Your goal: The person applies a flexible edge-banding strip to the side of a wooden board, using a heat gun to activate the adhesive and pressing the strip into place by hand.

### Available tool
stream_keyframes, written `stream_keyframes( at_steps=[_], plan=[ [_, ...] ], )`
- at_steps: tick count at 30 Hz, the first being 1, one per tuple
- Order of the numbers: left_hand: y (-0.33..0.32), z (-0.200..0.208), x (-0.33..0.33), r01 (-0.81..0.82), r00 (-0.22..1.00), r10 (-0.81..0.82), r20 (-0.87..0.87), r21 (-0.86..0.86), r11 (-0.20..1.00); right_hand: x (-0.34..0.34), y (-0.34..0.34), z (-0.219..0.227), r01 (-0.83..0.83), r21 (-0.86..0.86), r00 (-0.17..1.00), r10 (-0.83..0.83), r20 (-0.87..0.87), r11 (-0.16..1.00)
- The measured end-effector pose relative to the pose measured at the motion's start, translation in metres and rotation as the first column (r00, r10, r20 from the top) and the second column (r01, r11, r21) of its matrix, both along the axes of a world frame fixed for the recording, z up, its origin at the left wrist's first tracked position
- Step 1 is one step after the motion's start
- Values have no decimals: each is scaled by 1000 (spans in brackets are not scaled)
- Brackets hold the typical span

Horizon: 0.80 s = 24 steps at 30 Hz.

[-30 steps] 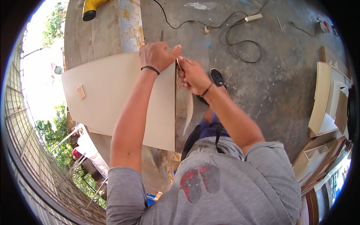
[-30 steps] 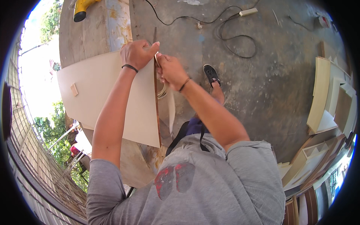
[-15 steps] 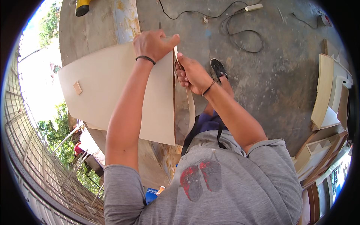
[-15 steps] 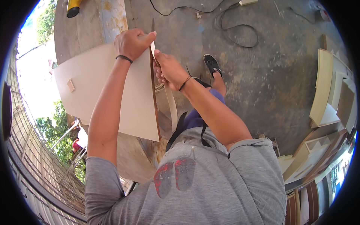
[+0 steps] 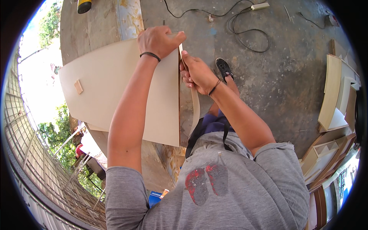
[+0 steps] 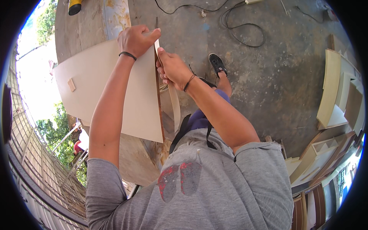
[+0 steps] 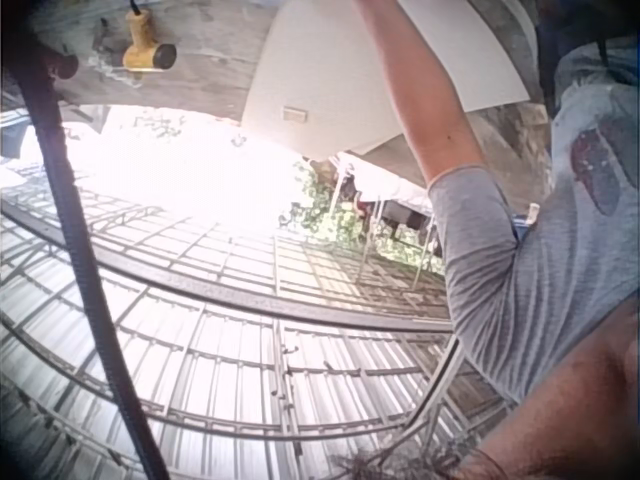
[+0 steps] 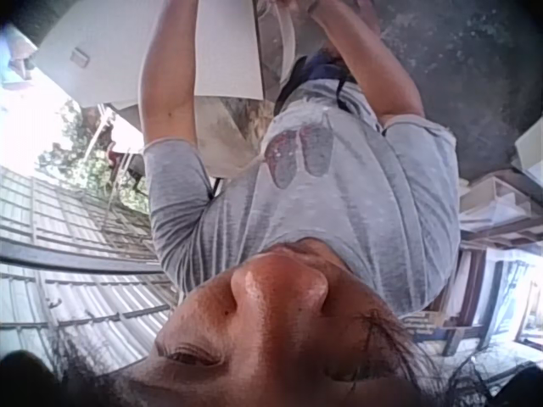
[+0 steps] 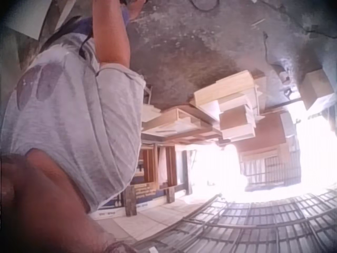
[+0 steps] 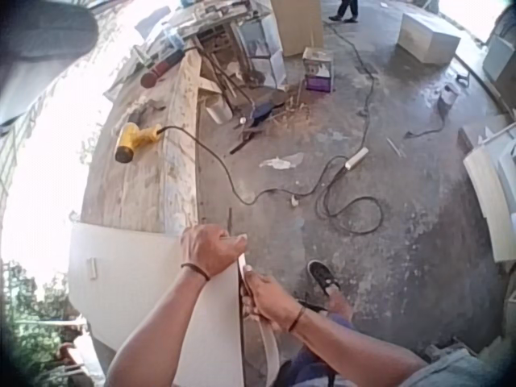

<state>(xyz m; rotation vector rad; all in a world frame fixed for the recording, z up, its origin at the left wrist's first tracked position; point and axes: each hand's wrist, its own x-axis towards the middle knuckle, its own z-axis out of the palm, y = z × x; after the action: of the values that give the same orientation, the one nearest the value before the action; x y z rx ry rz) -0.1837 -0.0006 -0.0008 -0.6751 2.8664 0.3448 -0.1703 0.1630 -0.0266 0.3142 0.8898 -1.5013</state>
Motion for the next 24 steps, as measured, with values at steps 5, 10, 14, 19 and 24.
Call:
stream_keyframes(
  at_steps=[5, 10, 14, 19, 24],
  plan=[
    [0, -1, 0, -11, 1000, 10, 5, 19, 1000, -2, -1, 4, -56, 41, 996, 58, -60, 998],
    [0, -3, 3, 18, 999, -19, -44, -14, 1000, -3, 0, 3, -138, 87, 970, 152, -189, 987],
    [-2, -4, 0, 2, 1000, -1, -29, 28, 1000, -2, 3, -3, -172, 52, 973, 177, -147, 984],
    [0, -4, 1, -21, 1000, 21, 11, 5, 1000, 22, 15, -7, -293, 60, 955, 295, -23, 954],
    [-2, -6, 7, 73, 994, -75, -75, -32, 997, 20, 17, -2, -301, 96, 948, 309, -80, 949]
  ],
)
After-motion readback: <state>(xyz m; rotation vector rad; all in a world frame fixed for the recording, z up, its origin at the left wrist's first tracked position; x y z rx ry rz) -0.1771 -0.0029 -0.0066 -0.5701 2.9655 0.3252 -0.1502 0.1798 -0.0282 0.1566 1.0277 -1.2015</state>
